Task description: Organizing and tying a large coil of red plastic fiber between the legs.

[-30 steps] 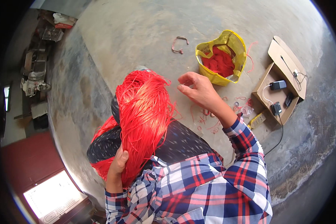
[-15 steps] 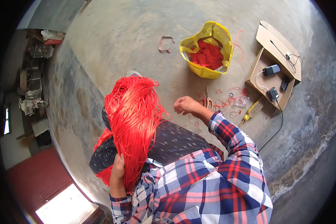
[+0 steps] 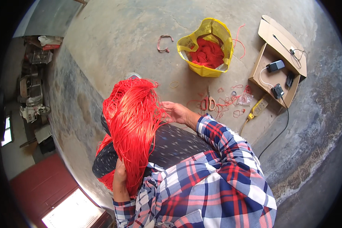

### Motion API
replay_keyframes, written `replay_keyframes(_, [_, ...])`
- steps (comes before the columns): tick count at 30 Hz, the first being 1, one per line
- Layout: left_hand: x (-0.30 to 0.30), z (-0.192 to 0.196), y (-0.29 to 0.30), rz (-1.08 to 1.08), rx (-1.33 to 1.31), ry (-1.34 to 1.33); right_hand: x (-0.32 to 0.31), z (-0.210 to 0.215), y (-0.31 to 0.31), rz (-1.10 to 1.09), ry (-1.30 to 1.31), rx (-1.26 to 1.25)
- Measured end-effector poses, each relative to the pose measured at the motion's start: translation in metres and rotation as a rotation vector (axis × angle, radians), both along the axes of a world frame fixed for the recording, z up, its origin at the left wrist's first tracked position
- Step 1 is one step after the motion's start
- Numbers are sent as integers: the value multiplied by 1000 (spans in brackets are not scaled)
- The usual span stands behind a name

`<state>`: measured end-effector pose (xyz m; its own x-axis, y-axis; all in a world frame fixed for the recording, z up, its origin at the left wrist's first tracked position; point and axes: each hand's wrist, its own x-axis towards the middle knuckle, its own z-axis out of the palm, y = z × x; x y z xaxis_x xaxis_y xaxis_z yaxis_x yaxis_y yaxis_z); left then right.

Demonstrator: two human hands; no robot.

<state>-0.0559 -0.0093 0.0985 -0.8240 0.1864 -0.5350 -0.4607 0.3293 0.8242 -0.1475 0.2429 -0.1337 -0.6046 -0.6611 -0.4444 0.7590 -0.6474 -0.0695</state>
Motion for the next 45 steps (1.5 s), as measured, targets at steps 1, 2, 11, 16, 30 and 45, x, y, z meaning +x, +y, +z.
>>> replay_keyframes(1, [-1,0,-2,-16,-9,-1,0,-3,0,2,-1,-1])
replay_keyframes(2, [-2,-1,-3,-33,-16,-1,0,-7,1,19,24,36])
replay_keyframes(11, [-8,-1,-5,-124,5,10,8,1,60,205,230,554])
replay_keyframes(16, [-5,-4,-18,-115,-69,25,6,51,113,127,390,425])
replay_keyframes(30, [-20,5,-9,-209,-145,235,-6,291,154,-688,1018,-327])
replay_keyframes(45, [-39,-21,-10,128,660,-437,8,286,132,-457,1370,-219])
